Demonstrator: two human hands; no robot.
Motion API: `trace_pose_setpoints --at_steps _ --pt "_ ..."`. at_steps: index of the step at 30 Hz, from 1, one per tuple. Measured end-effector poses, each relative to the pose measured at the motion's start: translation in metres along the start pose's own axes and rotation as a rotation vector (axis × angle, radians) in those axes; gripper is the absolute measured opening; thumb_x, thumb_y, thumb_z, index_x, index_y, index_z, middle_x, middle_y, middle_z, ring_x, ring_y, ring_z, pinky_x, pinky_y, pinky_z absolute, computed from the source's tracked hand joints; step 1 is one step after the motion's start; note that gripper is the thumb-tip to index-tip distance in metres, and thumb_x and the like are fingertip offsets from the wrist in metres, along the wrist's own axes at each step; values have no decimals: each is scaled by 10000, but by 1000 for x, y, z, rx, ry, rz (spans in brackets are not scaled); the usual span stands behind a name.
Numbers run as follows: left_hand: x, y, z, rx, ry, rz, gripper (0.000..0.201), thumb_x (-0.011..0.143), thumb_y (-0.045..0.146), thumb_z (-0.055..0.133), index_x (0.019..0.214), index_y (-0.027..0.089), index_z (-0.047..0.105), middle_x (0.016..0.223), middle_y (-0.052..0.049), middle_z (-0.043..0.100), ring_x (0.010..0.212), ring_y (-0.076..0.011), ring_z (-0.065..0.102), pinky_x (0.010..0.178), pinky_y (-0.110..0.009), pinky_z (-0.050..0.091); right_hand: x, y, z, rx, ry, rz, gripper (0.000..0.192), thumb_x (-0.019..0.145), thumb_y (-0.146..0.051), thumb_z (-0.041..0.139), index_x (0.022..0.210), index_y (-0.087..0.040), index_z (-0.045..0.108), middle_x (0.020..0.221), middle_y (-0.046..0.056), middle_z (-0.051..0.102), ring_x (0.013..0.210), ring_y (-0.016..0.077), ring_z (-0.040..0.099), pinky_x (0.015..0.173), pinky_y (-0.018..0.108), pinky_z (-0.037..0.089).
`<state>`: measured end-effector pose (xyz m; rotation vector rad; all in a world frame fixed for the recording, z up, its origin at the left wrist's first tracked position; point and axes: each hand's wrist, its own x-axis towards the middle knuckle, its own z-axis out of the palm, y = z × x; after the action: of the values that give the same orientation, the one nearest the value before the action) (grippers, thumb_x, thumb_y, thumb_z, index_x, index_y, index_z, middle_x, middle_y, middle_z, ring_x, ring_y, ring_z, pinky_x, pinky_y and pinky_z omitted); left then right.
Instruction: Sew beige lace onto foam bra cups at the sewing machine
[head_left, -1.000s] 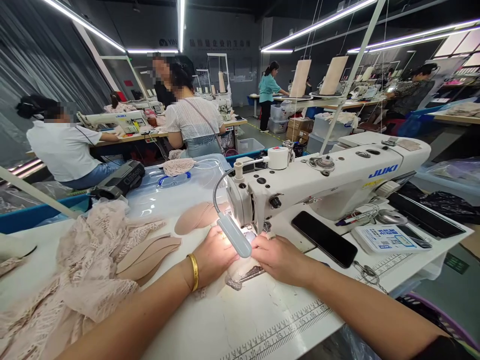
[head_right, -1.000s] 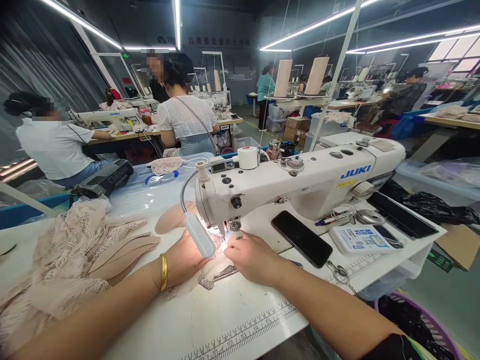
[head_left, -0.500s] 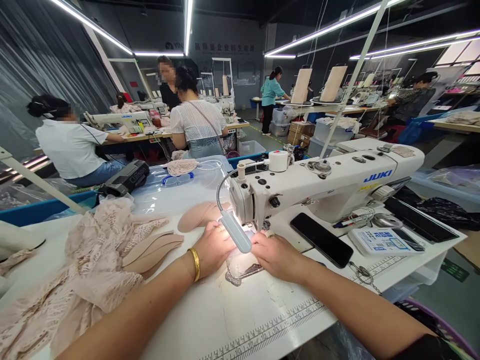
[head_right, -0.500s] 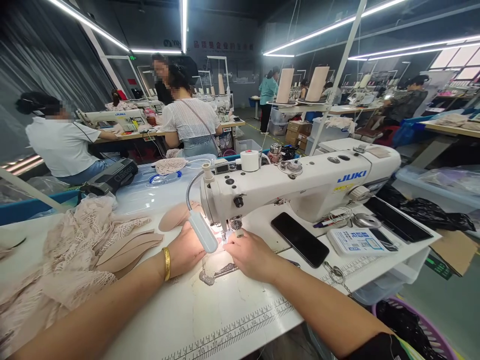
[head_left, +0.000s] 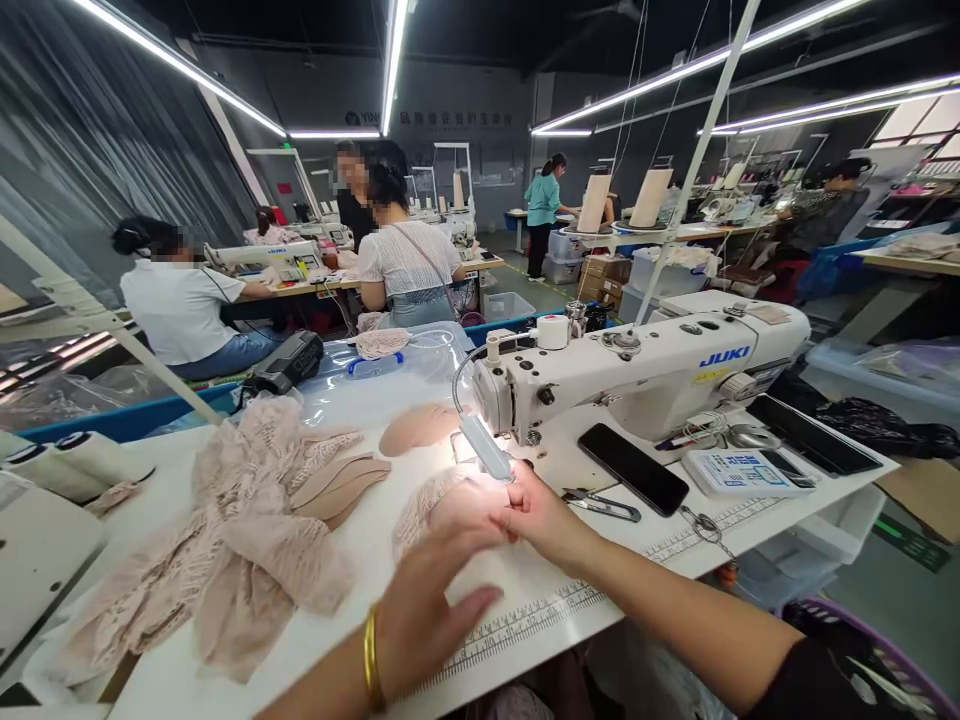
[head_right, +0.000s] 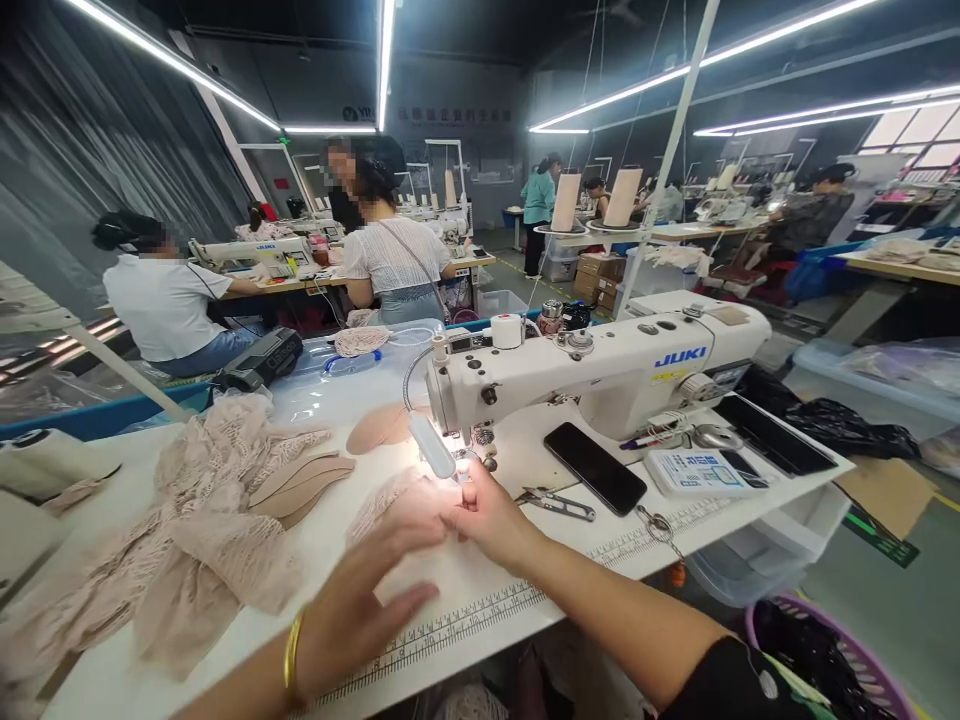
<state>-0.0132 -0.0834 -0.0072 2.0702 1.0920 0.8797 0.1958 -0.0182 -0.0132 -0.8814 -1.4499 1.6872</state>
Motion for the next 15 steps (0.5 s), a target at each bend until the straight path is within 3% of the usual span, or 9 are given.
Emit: trace_pose_setpoints --at_steps 2,3,5,7,9,12,15 --pt "-26 18 25 -588 -204 -396 420 942 553 652 1204 229 703 1083 -128 765 972 -272 730 869 -413 569 -12 3 17 112 57 -25 554 843 -333 745 1297 -253 437 767 -51 621 721 155 576 633 252 430" --pt "-33 25 35 -862 -173 -541 541 886 637 683 1217 209 697 1110 -149 763 1000 -293 738 869 -423 582 -21 5 24 146 75 -42 580 843 -335 754 1322 -266 434 787 -48 630 739 157 588 649 254 443" --pt "-35 31 46 -1183 101 -629 542 829 612 768 1130 164 724 1180 -168 749 1120 -302 711 975 -407 557 -43 10 35 153 88 -81 602 860 -369 758 1369 -301 443 915 -16 670 839 176 628 739 288 488" --pt "-27 32 45 -1270 429 -582 448 782 474 861 1075 156 740 1184 -147 753 1141 -285 697 1006 -374 541 -65 14 41 47 47 -99 509 896 -414 729 1350 -313 522 1074 24 688 967 213 645 850 341 502" --pt "-18 32 40 -1255 593 -559 427 741 360 905 1087 166 747 1129 -120 772 1063 -270 716 940 -358 569 -79 16 42 -128 -28 -97 415 931 -435 693 1314 -305 605 1194 51 680 1075 254 632 937 387 489" --pt "-17 36 35 -1232 528 -553 430 743 311 906 1120 166 761 1121 -125 780 1044 -280 721 907 -353 580 -76 12 36 -232 -84 -123 429 960 -470 666 1359 -318 625 1364 60 627 1267 291 558 1091 437 412" --pt "-26 40 33 -1284 338 -508 450 774 289 885 1192 180 759 1181 -143 766 1130 -311 701 958 -368 565 -60 8 25 24 16 -37 566 927 -596 675 1419 -332 577 1333 65 642 1230 271 588 1063 426 440"
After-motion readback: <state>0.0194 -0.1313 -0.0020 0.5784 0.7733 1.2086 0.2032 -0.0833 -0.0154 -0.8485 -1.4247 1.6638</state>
